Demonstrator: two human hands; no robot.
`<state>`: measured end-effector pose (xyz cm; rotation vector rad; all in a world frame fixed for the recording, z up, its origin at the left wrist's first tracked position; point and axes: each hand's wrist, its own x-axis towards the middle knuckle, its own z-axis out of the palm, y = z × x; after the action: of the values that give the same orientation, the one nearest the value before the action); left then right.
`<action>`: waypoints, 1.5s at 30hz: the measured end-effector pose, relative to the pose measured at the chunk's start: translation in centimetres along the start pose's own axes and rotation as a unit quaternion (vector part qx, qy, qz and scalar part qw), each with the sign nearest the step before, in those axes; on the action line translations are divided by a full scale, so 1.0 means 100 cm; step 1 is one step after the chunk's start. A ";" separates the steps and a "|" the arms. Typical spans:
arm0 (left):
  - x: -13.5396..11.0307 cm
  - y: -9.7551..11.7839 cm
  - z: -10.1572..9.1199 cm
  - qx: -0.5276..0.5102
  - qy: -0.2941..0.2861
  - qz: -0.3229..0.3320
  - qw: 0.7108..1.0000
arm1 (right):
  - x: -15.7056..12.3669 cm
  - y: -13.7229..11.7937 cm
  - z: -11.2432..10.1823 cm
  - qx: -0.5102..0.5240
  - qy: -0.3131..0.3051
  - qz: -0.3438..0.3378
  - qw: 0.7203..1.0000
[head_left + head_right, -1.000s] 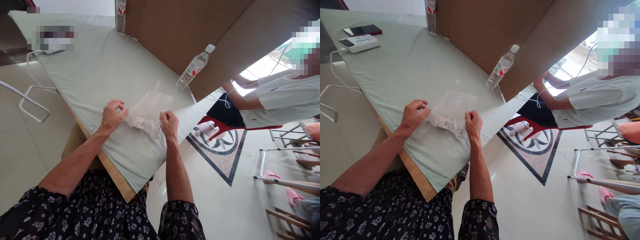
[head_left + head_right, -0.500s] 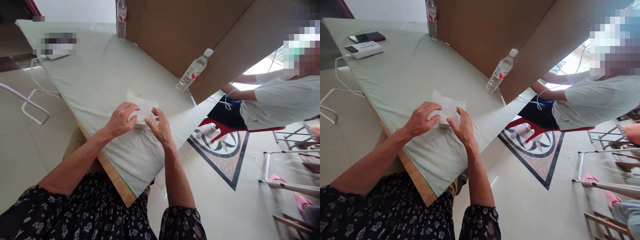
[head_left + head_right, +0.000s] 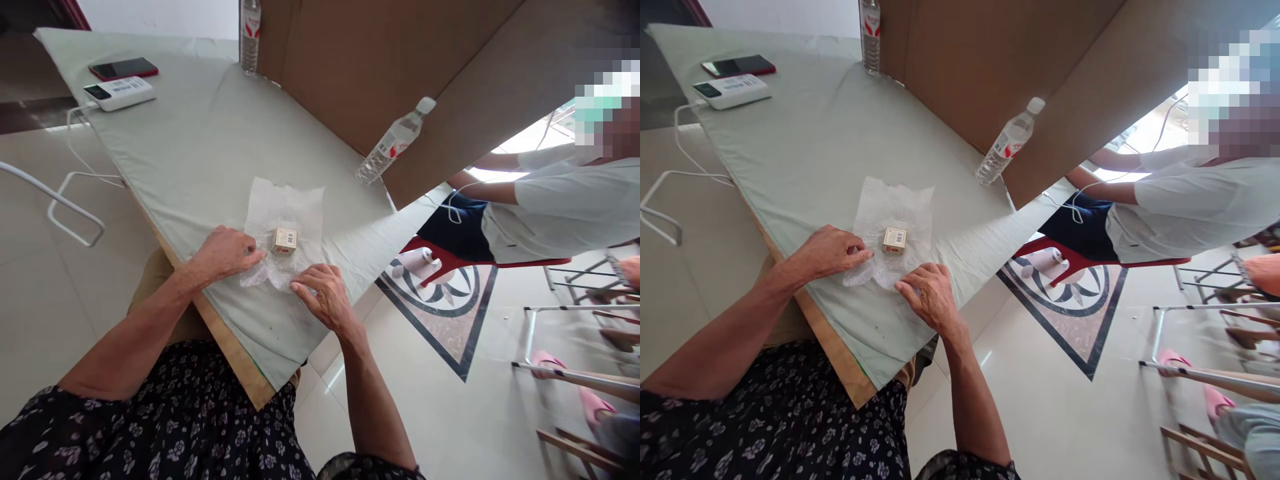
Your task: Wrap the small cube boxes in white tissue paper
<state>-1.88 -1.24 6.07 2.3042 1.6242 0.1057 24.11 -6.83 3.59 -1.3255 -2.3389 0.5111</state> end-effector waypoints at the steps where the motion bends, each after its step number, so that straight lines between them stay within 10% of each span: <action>1: 0.000 0.001 0.002 0.010 -0.001 -0.012 1.000 | 0.002 0.000 -0.001 -0.007 0.015 0.017 1.000; 6: -0.001 0.008 0.014 0.048 0.081 0.037 0.995 | 0.039 0.000 0.005 -0.020 0.118 0.036 0.992; 11: -0.002 0.006 0.029 0.033 0.086 0.083 0.992 | 0.076 0.005 0.020 -0.021 0.083 0.015 0.996; 18: -0.001 -0.005 0.034 0.029 0.061 0.061 0.996 | 0.050 0.064 -0.006 -0.028 0.296 0.142 0.944; 22: 0.000 -0.004 0.033 0.036 0.050 0.054 0.997 | 0.032 0.104 -0.019 -0.078 0.265 0.256 0.926; 27: -0.002 -0.002 0.033 0.052 0.041 0.048 0.997 | 0.029 0.071 -0.016 -0.099 0.330 0.195 0.918; 31: -0.003 -0.002 0.032 0.060 0.039 0.039 0.997 | 0.043 0.015 0.004 -0.058 0.163 0.030 0.985; 35: -0.009 -0.020 0.032 0.056 0.039 0.028 0.997 | 0.048 0.003 0.028 -0.068 -0.001 0.031 0.997; 40: -0.027 -0.052 0.029 0.044 0.047 0.006 0.998 | 0.034 0.018 0.037 -0.056 0.008 0.055 0.997; 45: -0.034 -0.024 0.014 0.001 0.153 0.032 0.988 | 0.031 0.020 0.038 -0.048 0.018 0.045 0.998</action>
<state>-4.89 -3.95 4.40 2.4370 1.6869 0.4955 22.15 -3.59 -0.16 -1.4760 -2.3091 0.4017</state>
